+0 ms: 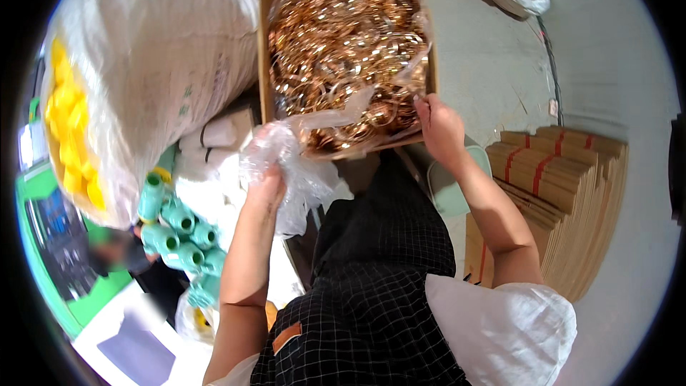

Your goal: The person assembles light green kettles by inserting copper coils into the bodies and screwing on yellow lids. The person works at a table in a warehouse, handling the kettle bodies, coils, and lids one at a time.

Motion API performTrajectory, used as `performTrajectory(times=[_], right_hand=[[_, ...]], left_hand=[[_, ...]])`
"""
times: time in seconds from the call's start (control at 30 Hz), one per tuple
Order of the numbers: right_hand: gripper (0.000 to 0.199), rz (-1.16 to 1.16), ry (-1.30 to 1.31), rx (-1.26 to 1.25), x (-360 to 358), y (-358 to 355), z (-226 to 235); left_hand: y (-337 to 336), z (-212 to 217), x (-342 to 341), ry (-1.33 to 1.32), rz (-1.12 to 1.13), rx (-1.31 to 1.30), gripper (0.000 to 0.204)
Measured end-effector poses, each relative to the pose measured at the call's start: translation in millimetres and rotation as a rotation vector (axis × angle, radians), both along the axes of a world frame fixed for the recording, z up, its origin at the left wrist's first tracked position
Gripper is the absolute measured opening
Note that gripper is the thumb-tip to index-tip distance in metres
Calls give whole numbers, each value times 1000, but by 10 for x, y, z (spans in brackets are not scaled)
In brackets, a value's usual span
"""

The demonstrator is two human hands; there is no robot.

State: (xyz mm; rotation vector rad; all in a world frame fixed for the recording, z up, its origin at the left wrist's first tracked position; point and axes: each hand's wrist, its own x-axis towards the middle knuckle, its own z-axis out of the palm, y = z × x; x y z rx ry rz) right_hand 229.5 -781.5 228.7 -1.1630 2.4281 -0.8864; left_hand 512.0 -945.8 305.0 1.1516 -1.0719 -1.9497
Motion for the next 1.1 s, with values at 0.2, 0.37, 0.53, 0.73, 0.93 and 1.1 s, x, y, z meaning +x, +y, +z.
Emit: performTrajectory(times=[0.2,0.37,0.53,0.73,0.93,1.1], right_hand=[[38,140,-288,-78,615,-227,-183],[33,248,-353,151,1159,27,-264],[32,343,-327,122,1524,42,-280],[20,441,-63,201,1772,-694,-319],[34,1081,-137,602,1741,-1576,-1678],[44,959,-297,625,1854,-1391,-2695]], left_hand=[[257,-107,1339,133,352,53,37],[197,367,2187,285,578,37,35],[703,375,3335,123,663,-63,34],[1459,-72,3363,-171,572,37,31],[1751,-348,2972,-111,586,326,57],[1884,-508,2843,-334,487,240,53]])
